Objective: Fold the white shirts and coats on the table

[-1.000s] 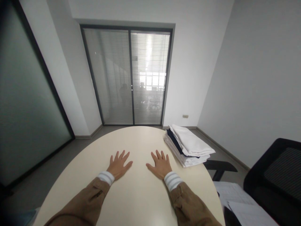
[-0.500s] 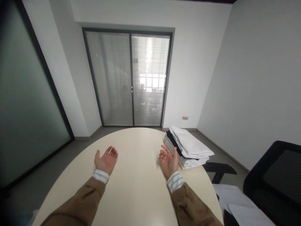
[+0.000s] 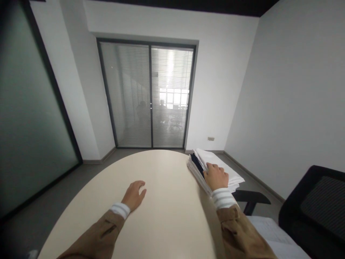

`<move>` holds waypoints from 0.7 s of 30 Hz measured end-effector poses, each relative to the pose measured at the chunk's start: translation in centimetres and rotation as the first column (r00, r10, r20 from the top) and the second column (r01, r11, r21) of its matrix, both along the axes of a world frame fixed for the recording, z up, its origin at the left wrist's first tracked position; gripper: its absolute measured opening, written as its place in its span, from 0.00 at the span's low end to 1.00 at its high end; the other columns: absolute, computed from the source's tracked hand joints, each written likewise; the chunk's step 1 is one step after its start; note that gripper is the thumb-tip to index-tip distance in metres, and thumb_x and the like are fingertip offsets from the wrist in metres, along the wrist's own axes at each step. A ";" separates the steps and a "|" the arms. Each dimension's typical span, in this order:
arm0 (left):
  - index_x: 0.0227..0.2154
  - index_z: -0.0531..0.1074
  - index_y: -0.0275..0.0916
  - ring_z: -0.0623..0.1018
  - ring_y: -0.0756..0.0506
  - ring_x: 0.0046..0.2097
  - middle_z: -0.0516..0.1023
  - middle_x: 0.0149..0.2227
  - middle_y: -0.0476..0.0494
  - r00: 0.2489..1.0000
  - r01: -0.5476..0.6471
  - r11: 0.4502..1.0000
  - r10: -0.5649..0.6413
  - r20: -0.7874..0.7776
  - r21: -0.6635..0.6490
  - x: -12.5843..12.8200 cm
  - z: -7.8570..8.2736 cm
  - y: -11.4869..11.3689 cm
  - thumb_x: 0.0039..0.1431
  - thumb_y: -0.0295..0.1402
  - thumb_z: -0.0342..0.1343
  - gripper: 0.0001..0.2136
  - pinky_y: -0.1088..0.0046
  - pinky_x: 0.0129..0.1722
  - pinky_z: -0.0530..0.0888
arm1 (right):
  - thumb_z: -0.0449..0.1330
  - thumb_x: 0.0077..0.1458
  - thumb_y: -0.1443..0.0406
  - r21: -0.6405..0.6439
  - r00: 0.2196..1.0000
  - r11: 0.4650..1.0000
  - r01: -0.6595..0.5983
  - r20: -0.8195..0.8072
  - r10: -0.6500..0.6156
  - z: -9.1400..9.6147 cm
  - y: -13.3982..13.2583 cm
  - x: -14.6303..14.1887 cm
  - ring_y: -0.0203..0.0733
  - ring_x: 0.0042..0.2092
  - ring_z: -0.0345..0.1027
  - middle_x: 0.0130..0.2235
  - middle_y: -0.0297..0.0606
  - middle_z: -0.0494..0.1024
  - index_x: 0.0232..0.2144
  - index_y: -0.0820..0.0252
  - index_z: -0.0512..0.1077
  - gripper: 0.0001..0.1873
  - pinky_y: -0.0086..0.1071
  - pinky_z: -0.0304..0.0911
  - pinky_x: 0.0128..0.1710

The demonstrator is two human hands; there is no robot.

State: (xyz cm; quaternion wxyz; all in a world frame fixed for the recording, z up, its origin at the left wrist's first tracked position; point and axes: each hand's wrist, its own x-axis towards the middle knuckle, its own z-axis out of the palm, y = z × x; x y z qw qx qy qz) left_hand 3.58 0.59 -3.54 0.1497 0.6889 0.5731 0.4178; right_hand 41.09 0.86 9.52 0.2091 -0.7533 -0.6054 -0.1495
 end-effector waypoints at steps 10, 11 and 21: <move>0.60 0.60 0.39 0.70 0.39 0.59 0.69 0.58 0.34 0.952 0.150 0.986 -0.163 0.260 0.067 1.0 0.7 -0.7 0.61 0.40 0.54 0.26 0.54 0.61 0.63 | 0.56 0.57 0.53 0.513 0.761 0.850 -0.121 -0.502 0.412 5.9 -2.5 -0.9 0.51 0.42 0.74 0.43 0.46 0.80 0.49 0.60 0.74 0.24 0.43 0.67 0.43; 0.63 0.54 0.41 0.68 0.39 0.61 0.65 0.61 0.33 0.922 0.201 0.977 -0.214 0.323 0.075 1.3 1.3 -1.2 0.61 0.42 0.54 0.30 0.53 0.61 0.62 | 0.57 0.56 0.51 0.539 0.637 0.826 -0.168 -0.580 0.508 6.4 -3.0 -1.6 0.50 0.40 0.75 0.42 0.45 0.81 0.52 0.59 0.73 0.26 0.41 0.68 0.40; 0.67 0.23 0.55 0.72 0.33 0.58 0.49 0.69 0.31 0.489 0.334 0.940 -0.229 0.842 0.062 6.0 2.1 -5.5 0.52 0.60 0.56 0.52 0.57 0.43 0.78 | 0.61 0.53 0.47 0.345 0.073 0.683 -0.644 -0.860 0.504 0.0 -6.0 -12.3 0.51 0.46 0.73 0.46 0.43 0.80 0.51 0.56 0.73 0.28 0.42 0.68 0.46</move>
